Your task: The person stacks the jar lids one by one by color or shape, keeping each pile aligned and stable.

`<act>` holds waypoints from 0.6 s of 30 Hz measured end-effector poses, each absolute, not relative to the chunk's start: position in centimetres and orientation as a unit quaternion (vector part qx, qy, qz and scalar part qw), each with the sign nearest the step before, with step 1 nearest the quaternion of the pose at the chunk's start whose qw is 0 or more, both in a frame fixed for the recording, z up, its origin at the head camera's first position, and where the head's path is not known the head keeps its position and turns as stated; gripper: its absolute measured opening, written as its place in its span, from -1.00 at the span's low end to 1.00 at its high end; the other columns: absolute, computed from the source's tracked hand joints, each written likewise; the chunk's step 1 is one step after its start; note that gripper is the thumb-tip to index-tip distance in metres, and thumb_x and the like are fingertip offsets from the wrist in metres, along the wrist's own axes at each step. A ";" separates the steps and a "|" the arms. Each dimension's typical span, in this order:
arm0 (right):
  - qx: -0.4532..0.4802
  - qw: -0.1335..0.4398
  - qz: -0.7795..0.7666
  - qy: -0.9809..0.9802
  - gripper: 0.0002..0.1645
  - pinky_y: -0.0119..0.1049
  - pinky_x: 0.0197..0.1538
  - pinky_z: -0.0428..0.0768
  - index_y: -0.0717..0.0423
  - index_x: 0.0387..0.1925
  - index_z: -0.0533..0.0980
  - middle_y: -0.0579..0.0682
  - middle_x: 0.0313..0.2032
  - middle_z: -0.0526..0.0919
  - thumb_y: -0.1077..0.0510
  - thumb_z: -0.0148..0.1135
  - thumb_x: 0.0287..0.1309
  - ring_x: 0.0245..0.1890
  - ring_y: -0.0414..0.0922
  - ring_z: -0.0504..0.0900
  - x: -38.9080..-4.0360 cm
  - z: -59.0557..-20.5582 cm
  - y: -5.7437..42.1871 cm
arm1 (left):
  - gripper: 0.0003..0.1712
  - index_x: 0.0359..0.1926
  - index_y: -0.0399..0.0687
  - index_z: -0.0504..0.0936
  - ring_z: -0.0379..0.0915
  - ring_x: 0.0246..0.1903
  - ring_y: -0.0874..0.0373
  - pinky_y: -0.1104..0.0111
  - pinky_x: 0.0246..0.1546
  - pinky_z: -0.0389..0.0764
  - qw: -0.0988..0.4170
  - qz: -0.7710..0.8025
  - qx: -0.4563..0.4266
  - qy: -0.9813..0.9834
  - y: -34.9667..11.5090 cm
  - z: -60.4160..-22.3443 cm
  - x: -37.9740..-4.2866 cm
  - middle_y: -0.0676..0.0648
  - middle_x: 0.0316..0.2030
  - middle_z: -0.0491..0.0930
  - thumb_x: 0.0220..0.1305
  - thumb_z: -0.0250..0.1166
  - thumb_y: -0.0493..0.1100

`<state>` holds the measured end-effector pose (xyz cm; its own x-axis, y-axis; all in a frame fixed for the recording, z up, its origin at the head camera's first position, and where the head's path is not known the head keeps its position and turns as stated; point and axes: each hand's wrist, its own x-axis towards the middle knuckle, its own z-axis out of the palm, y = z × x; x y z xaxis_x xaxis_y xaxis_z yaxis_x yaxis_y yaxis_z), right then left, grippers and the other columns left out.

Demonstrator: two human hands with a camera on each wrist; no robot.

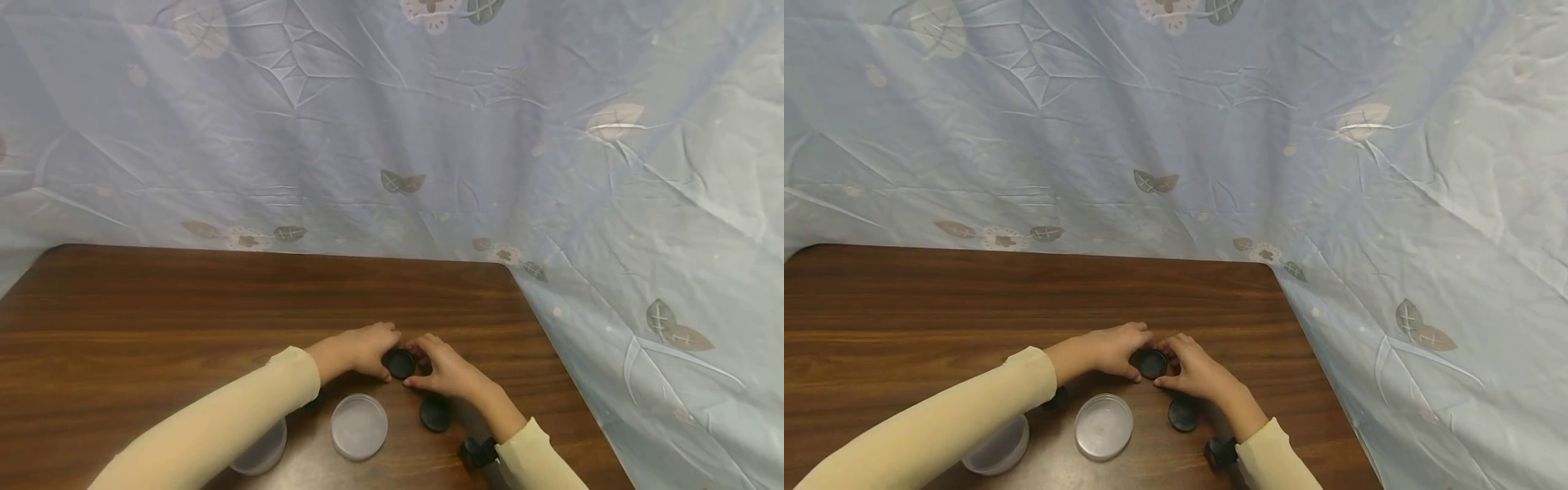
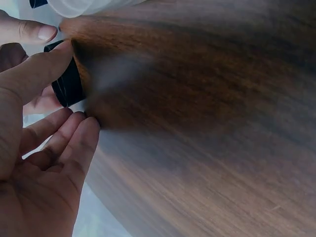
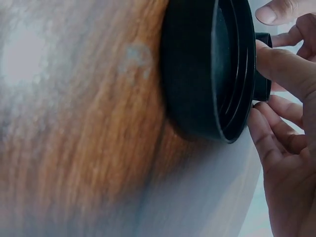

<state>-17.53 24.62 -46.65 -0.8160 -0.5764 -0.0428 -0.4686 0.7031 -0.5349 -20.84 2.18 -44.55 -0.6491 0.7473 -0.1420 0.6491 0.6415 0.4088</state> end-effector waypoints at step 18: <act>-0.254 0.086 -0.311 0.912 -0.41 -0.42 -0.01 0.73 0.32 0.12 0.55 0.15 -0.01 0.65 0.17 0.59 0.13 -0.07 -0.07 0.69 -17.1 -47.1 24.1 | -0.39 0.17 -0.14 0.62 0.59 0.08 0.05 0.18 0.16 0.67 0.152 0.178 0.372 0.898 2.7 -44.9 -20.6 -0.11 0.05 0.60 0.15 0.62 -0.07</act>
